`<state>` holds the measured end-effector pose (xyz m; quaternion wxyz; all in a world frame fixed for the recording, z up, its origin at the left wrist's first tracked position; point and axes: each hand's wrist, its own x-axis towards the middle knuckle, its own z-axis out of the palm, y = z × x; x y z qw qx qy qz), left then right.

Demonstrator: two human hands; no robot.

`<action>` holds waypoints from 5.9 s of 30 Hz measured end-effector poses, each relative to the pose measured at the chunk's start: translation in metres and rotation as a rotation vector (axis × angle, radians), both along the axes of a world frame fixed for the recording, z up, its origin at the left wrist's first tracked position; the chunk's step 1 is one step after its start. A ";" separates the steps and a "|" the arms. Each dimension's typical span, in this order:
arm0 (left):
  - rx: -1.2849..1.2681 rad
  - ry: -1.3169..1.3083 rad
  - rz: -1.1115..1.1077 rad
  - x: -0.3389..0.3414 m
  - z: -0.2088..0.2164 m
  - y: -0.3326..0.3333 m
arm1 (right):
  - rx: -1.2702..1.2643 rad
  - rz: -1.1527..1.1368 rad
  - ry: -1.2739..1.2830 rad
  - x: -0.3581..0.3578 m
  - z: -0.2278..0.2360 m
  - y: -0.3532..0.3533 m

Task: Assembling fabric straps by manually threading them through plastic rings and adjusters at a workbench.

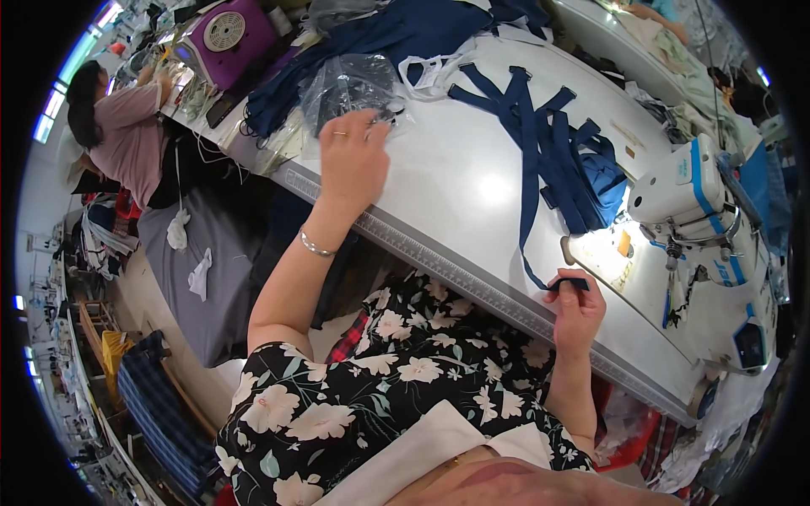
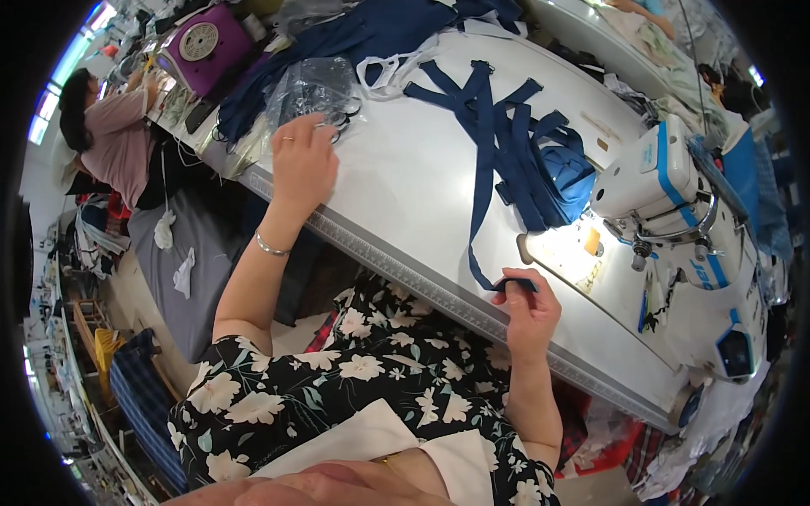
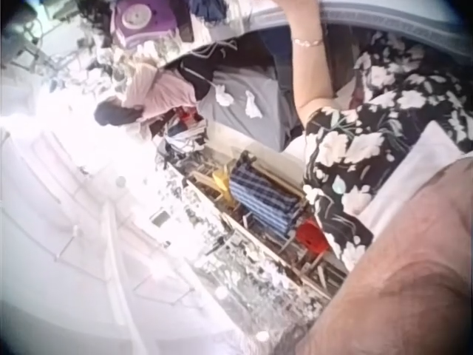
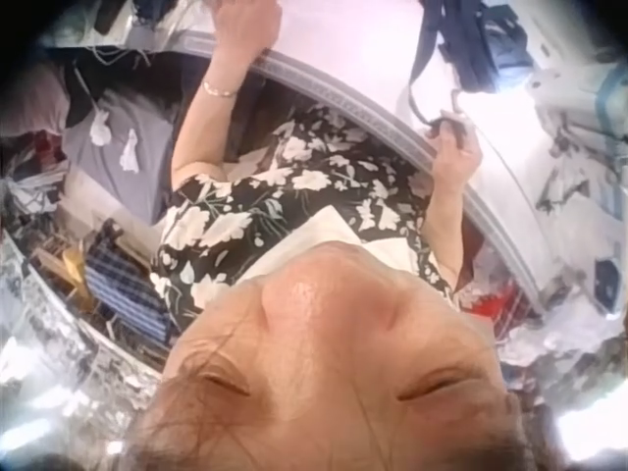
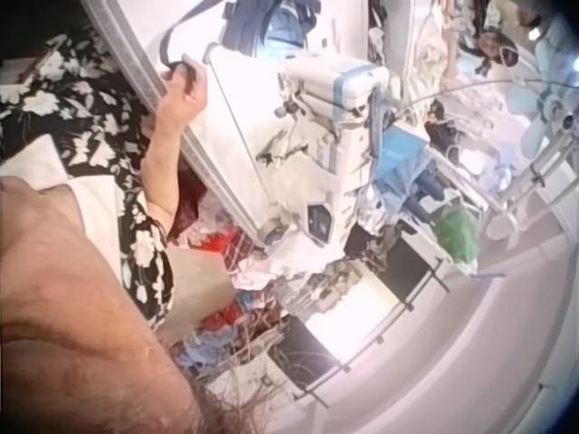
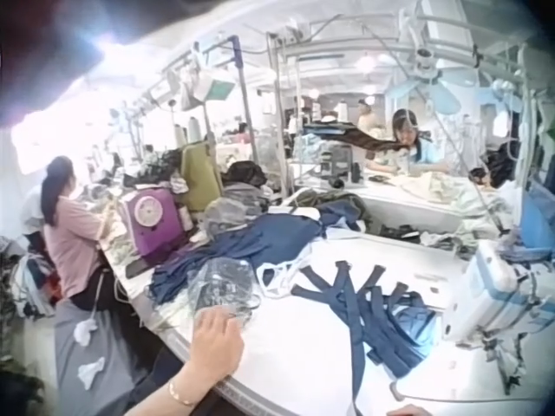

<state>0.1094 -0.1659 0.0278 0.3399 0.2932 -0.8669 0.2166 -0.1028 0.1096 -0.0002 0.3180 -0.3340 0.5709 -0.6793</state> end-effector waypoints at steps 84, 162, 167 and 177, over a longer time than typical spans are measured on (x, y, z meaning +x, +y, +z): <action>-0.028 -0.624 0.308 -0.017 0.010 -0.055 | 0.024 0.121 -0.009 -0.001 0.005 0.011; 0.090 -0.275 -0.282 -0.075 -0.013 0.066 | -0.071 0.094 -0.106 -0.005 -0.008 0.013; 0.339 -0.172 -0.494 -0.070 -0.024 0.096 | -0.090 0.113 -0.009 -0.007 -0.008 0.013; 0.559 0.004 -0.872 -0.043 -0.045 0.140 | -0.093 -0.051 -0.116 0.002 -0.005 0.005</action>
